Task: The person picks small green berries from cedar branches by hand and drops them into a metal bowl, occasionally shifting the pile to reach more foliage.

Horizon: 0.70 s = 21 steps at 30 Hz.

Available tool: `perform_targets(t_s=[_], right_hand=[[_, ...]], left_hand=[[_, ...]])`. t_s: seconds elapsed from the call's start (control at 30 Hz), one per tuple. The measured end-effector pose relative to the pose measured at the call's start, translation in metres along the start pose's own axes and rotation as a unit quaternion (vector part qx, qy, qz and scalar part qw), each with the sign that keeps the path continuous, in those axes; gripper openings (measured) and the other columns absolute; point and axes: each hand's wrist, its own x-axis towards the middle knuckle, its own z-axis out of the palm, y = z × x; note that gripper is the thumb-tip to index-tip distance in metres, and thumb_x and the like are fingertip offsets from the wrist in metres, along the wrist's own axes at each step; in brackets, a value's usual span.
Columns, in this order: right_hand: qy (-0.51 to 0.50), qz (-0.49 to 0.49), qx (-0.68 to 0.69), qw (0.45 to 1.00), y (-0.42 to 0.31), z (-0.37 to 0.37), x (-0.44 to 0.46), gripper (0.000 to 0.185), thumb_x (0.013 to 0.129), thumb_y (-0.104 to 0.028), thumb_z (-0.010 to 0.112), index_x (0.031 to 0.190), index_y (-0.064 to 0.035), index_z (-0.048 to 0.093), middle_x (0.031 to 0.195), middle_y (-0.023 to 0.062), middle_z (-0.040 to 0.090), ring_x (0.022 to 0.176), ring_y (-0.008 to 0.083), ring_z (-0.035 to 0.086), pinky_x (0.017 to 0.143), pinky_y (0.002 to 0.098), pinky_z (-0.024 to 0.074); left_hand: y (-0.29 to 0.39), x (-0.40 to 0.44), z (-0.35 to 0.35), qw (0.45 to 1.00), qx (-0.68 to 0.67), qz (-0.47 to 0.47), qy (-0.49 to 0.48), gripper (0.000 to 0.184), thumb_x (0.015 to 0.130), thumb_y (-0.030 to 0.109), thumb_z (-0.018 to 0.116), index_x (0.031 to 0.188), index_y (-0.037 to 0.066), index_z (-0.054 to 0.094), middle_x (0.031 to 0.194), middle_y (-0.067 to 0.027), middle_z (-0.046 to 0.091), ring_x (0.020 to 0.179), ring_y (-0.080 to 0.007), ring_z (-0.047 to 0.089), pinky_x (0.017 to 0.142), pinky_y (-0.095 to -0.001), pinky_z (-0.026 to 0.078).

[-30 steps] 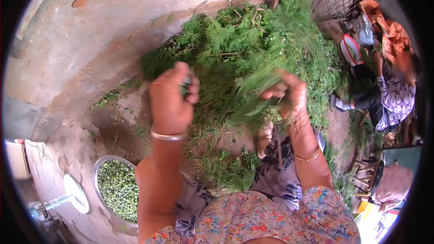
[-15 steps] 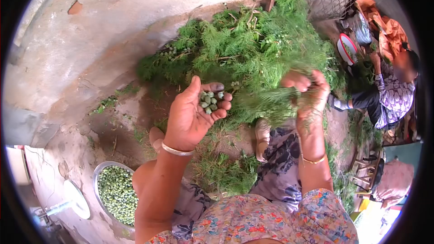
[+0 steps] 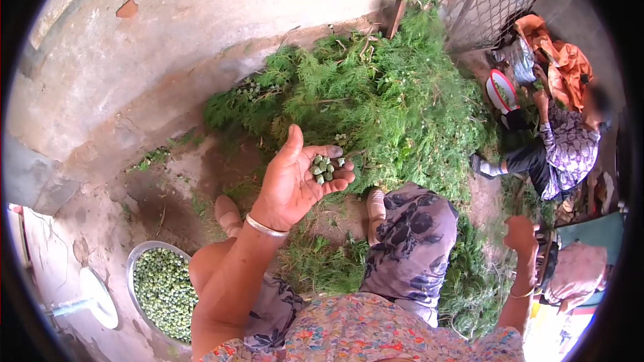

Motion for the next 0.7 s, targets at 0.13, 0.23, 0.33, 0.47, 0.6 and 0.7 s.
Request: perform_targets(t_s=[0.13,0.23,0.33,0.47,0.6,0.7], right_hand=[[0.237,-0.103,0.397,0.881,-0.095,-0.064,0.004,0.039,0.07,-0.001,0.064,0.109,-0.0026,0.061,0.091,0.0126,0.066,0.085,0.024,0.064,0.08,0.034,0.0491],[0.143,-0.216,0.558,0.788,-0.181,-0.12,0.004,0.044,0.069,0.0,0.069,0.113,-0.0004,0.059,0.091,0.0142,0.066,0.085,0.02,0.064,0.075,0.0328,0.0501],[0.118,-0.378,0.59,0.703,-0.247,-0.153,0.009,0.041,0.069,0.0,0.069,0.109,0.0,0.06,0.089,0.0136,0.065,0.079,0.0231,0.064,0.067,0.034,0.0503],[0.154,-0.448,0.587,0.656,-0.293,-0.149,0.034,0.037,0.068,-0.001,0.07,0.104,-0.0009,0.061,0.084,0.0137,0.062,0.073,0.0279,0.063,0.063,0.0353,0.0494],[0.139,-0.484,0.548,0.669,-0.303,-0.145,0.046,0.031,0.068,0.002,0.068,0.098,-0.0024,0.064,0.077,0.013,0.059,0.072,0.0299,0.061,0.063,0.0361,0.049],[0.102,-0.526,0.574,0.62,-0.304,-0.141,0.055,0.03,0.07,0.003,0.067,0.099,-0.0036,0.064,0.078,0.0109,0.059,0.071,0.0287,0.062,0.061,0.0351,0.0491]], left_hand=[[-0.007,0.003,0.0,0.999,0.033,-0.013,-0.006,0.077,0.087,0.063,0.036,0.107,-0.01,0.051,0.101,-0.0284,0.058,0.09,-0.0367,0.059,0.079,-0.041,0.049],[-0.011,0.005,0.005,0.998,0.055,-0.029,0.001,0.077,0.087,0.064,0.035,0.107,-0.008,0.052,0.101,-0.0253,0.058,0.089,-0.034,0.059,0.078,-0.0394,0.049],[-0.013,0.001,0.012,0.997,0.069,-0.034,0.017,0.073,0.087,0.063,0.037,0.107,-0.006,0.052,0.1,-0.0186,0.057,0.084,-0.0275,0.059,0.074,-0.0362,0.05],[-0.015,-0.001,0.015,0.997,0.082,-0.011,0.002,0.063,0.091,0.058,0.037,0.107,-0.001,0.052,0.1,-0.0109,0.055,0.078,-0.017,0.055,0.07,-0.0326,0.05],[-0.015,-0.001,0.003,0.995,0.068,-0.01,0.065,0.06,0.092,0.056,0.036,0.104,0.0,0.054,0.096,-0.0098,0.057,0.075,-0.0147,0.054,0.068,-0.0332,0.05],[-0.013,-0.002,-0.003,0.995,0.068,-0.024,0.071,0.062,0.092,0.056,0.036,0.102,-0.002,0.054,0.092,-0.0107,0.058,0.074,-0.0169,0.057,0.068,-0.033,0.051]])
